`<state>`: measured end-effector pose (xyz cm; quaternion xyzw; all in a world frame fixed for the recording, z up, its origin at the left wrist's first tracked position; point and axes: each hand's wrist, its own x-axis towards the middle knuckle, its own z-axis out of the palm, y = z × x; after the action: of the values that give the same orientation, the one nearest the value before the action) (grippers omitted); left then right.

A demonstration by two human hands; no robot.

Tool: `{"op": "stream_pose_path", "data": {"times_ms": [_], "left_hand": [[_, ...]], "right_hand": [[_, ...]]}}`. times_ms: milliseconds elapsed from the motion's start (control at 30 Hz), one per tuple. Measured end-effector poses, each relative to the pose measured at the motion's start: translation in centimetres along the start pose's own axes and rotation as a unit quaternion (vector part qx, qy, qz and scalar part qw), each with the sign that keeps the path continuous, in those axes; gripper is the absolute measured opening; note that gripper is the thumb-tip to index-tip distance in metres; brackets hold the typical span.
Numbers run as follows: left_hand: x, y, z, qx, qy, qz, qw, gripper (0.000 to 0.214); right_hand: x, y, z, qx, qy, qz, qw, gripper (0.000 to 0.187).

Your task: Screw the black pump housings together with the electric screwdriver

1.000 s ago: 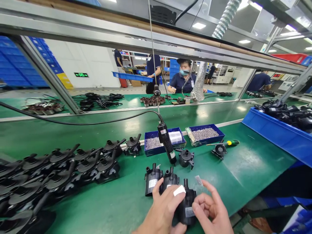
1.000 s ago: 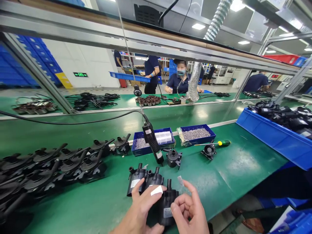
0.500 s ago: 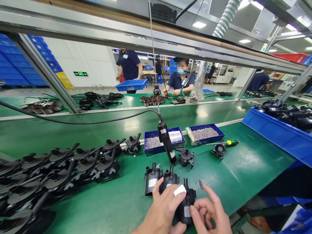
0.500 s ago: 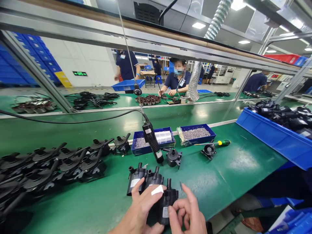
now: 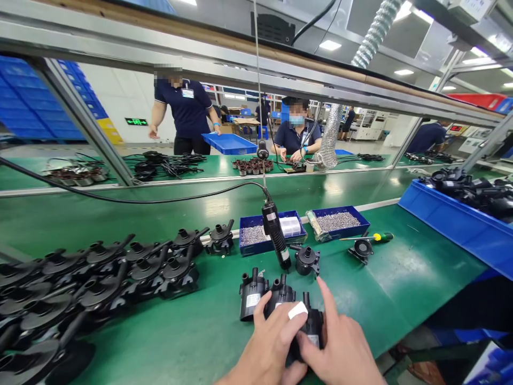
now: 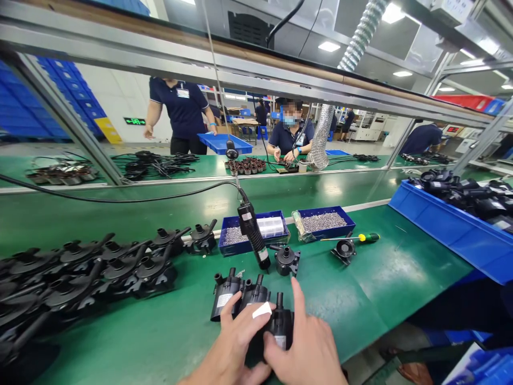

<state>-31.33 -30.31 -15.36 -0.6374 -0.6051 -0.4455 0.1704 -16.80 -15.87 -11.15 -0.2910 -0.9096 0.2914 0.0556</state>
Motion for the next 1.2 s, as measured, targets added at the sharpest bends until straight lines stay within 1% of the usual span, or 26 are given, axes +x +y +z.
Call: {"op": "stream_pose_path", "data": {"times_ms": [33, 100, 133, 167, 200, 233, 267, 300, 333, 400, 467, 533, 567, 600, 667, 733, 767, 800, 833, 867, 933, 967, 1000, 1067, 1133, 1200], "left_hand": [[0.0, 0.0, 0.0, 0.003, 0.0, -0.003, 1.0, 0.064], [-0.1, 0.1, 0.2, 0.01, -0.003, -0.01, 1.0, 0.066], [-0.1, 0.1, 0.2, 0.017, -0.004, -0.015, 1.0, 0.067], [-0.1, 0.2, 0.3, 0.026, -0.007, -0.023, 0.999, 0.068], [-0.1, 0.2, 0.3, 0.038, -0.012, -0.036, 0.999, 0.068], [-0.1, 0.3, 0.4, 0.051, -0.018, -0.048, 0.997, 0.068], [-0.1, 0.4, 0.5, 0.065, -0.024, -0.058, 0.996, 0.068], [-0.2, 0.4, 0.5, 0.078, -0.026, -0.066, 0.994, 0.066], [-0.2, 0.5, 0.5, 0.086, -0.023, -0.07, 0.994, 0.064], [-0.2, 0.4, 0.4, 0.085, -0.004, -0.062, 0.994, 0.059], [0.2, 0.2, 0.2, 0.069, 0.02, -0.041, 0.997, 0.059], [1.2, 0.0, 0.0, 0.047, 0.03, -0.015, 0.998, 0.067], [1.8, -0.1, -0.1, 0.03, 0.033, 0.002, 0.999, 0.071], [2.4, -0.2, 0.0, 0.006, 0.035, 0.02, 0.999, 0.074], [3.7, -0.2, 0.4, -0.052, 0.041, 0.056, 0.996, 0.081], [4.5, -0.2, 1.2, -0.108, 0.054, 0.09, 0.989, 0.086], [4.7, -0.2, 1.7, -0.131, 0.061, 0.096, 0.985, 0.085], [4.8, -0.1, 2.1, -0.15, 0.069, 0.097, 0.982, 0.081], [4.8, -0.1, 2.5, -0.166, 0.077, 0.096, 0.978, 0.077], [4.7, -0.1, 2.9, -0.177, 0.085, 0.091, 0.976, 0.073], [4.7, 0.0, 3.3, -0.185, 0.104, 0.075, 0.974, 0.072], [4.7, 0.1, 3.4, -0.187, 0.112, 0.067, 0.974, 0.073], [4.8, 0.2, 3.4, -0.188, 0.117, 0.057, 0.973, 0.074], [5.1, 0.5, 3.4, -0.196, 0.118, 0.038, 0.973, 0.078], [5.4, 0.9, 3.3, -0.203, 0.11, 0.03, 0.972, 0.08], [5.7, 1.3, 3.3, -0.204, 0.103, 0.027, 0.973, 0.081]], "right_hand": [[0.7, -0.4, -1.1, 0.017, -0.017, 0.009, 1.0, 0.106], [2.9, -0.7, -3.2, 0.105, -0.045, -0.007, 0.993, 0.106], [4.4, -0.6, -4.0, 0.149, -0.013, -0.018, 0.989, 0.101], [6.0, -0.5, -4.5, 0.168, 0.07, -0.018, 0.983, 0.094], [7.7, -0.4, -4.7, 0.165, 0.147, -0.022, 0.975, 0.093], [9.2, -0.4, -4.6, 0.171, 0.167, -0.043, 0.97, 0.094], [10.6, -0.4, -4.3, 0.193, 0.168, -0.06, 0.965, 0.093], [11.6, -0.4, -3.9, 0.206, 0.169, -0.071, 0.961, 0.089], [12.3, -0.3, -3.6, 0.222, 0.167, -0.078, 0.957, 0.082], [12.6, -0.1, -3.4, 0.254, 0.184, -0.076, 0.946, 0.074], [11.5, 0.4, -4.1, 0.293, 0.217, -0.068, 0.929, 0.079], [9.7, 1.0, -5.3, 0.369, 0.235, -0.063, 0.897, 0.091], [8.7, 1.2, -5.9, 0.421, 0.226, -0.062, 0.876, 0.095], [7.6, 1.3, -6.3, 0.472, 0.204, -0.06, 0.856, 0.096], [5.7, 1.4, -6.7, 0.545, 0.128, -0.052, 0.827, 0.094], [4.1, 1.3, -6.5, 0.572, 0.062, -0.041, 0.817, 0.089], [3.5, 1.3, -6.2, 0.572, 0.049, -0.035, 0.818, 0.087], [2.9, 1.4, -5.9, 0.562, 0.056, -0.031, 0.825, 0.084], [2.4, 1.6, -5.6, 0.538, 0.084, -0.027, 0.838, 0.077], [1.8, 1.8, -5.4, 0.503, 0.123, -0.029, 0.855, 0.065], [0.4, 2.2, -5.0, 0.423, 0.192, -0.053, 0.884, 0.032], [-0.3, 2.4, -4.8, 0.395, 0.204, -0.07, 0.893, 0.026], [-1.0, 2.5, -4.6, 0.381, 0.199, -0.083, 0.899, 0.032], [-2.2, 2.5, -4.4, 0.38, 0.163, -0.086, 0.906, 0.043], [-3.1, 2.2, -4.1, 0.379, 0.144, -0.068, 0.911, 0.044], [-3.6, 1.9, -3.8, 0.36, 0.148, -0.054, 0.919, 0.044]]}}
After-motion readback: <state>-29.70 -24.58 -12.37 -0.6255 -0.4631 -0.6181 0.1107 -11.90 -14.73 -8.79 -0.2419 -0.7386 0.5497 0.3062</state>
